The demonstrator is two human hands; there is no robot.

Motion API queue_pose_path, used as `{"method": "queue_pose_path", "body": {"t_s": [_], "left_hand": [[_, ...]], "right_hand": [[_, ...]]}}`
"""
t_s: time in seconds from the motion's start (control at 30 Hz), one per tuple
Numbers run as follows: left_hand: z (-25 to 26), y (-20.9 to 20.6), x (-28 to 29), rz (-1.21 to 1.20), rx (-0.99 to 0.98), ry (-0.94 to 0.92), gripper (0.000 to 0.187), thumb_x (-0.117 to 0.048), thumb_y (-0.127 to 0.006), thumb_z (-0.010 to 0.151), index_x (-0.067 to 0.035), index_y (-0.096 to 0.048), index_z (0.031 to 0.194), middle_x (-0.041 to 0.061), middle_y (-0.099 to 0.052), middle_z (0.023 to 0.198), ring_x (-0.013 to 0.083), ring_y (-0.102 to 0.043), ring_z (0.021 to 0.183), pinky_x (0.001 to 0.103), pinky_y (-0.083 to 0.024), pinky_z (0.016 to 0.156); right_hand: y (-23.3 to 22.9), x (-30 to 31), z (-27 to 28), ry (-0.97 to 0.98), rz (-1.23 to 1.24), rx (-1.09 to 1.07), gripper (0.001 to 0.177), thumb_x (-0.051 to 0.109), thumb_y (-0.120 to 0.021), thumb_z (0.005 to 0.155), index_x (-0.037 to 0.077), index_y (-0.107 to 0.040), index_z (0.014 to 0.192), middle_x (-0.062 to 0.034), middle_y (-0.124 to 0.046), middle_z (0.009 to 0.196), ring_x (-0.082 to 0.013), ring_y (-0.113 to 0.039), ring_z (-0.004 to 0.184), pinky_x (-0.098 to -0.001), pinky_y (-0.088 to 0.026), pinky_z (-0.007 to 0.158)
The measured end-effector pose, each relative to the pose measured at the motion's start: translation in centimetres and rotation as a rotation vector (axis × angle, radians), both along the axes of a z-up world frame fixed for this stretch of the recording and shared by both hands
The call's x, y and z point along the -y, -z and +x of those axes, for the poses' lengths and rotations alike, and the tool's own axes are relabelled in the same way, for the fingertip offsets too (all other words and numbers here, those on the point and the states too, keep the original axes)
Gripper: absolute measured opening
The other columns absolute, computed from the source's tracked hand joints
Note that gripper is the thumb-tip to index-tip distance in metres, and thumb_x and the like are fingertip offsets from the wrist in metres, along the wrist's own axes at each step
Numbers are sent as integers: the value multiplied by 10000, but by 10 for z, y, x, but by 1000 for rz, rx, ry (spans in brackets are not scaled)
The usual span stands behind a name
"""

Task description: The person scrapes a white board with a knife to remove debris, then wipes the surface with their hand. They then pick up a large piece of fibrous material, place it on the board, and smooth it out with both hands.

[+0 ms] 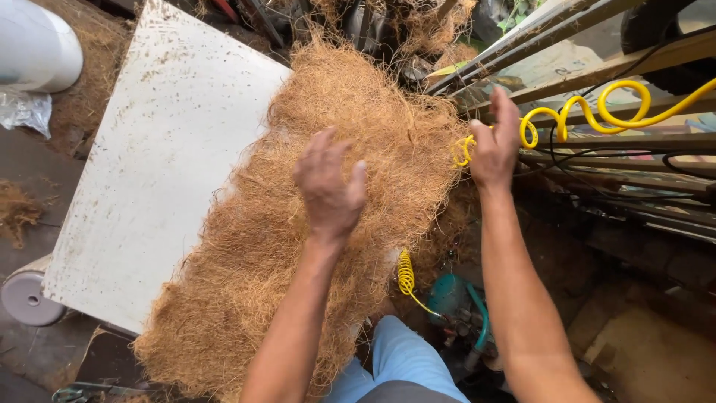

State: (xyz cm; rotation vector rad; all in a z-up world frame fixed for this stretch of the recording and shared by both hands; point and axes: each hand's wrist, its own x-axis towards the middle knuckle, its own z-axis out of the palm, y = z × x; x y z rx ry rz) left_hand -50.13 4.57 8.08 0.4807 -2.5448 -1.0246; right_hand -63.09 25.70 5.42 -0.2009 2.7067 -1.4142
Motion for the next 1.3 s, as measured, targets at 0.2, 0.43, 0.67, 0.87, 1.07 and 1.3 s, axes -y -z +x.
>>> {"method": "queue_pose_path", "body": {"t_s": [0.2,0.43,0.67,0.87,1.07,1.3], "left_hand": [[54,57,25,33,322,-116,488,-439,-690,897,-89,-579,1218,132,-603,1084,313,-610,1063,515,-473,904],[19,117,6,88,404,43,152,-286,-698,857,-149,-633,862,59,-631,795,295,-689,850,439,-557,708],[8,86,-3,612,387,11,474,-171,-830,725,-97,-607,1137,186,-698,936,427,-689,985,502,-549,802],[8,67,25,806,408,-173,393,-116,-788,776,-102,-603,1123,66,-750,769,135,-722,646,279,-570,663],[8,52,23,1014,420,-35,416,-32,-803,752,-45,-619,1125,96,-755,835,138,-690,674,302,-584,642],[13,67,59,977,377,-246,298,-43,-753,802,-37,-642,1078,84,-719,783,136,-669,643,245,-585,579]], "right_hand": [[-13,40,98,-58,125,317,341,274,-640,952,27,-678,1185,-195,-722,931,-302,-701,781,-431,-548,760],[60,58,116,26,-48,442,60,182,-721,907,122,-727,916,-20,-645,586,-107,-551,561,-247,-459,579],[64,69,109,144,-315,561,71,150,-748,885,90,-711,890,-13,-637,592,-42,-513,506,-171,-390,448],[54,54,109,315,-409,578,82,107,-603,956,27,-589,965,-91,-641,633,-65,-563,418,-142,-424,324],[32,87,101,197,-386,624,200,202,-727,923,20,-687,996,-72,-652,630,-74,-555,424,-186,-435,328],[76,67,97,241,-401,548,149,134,-761,874,27,-683,943,-73,-650,599,-87,-598,407,-152,-432,313]]}}
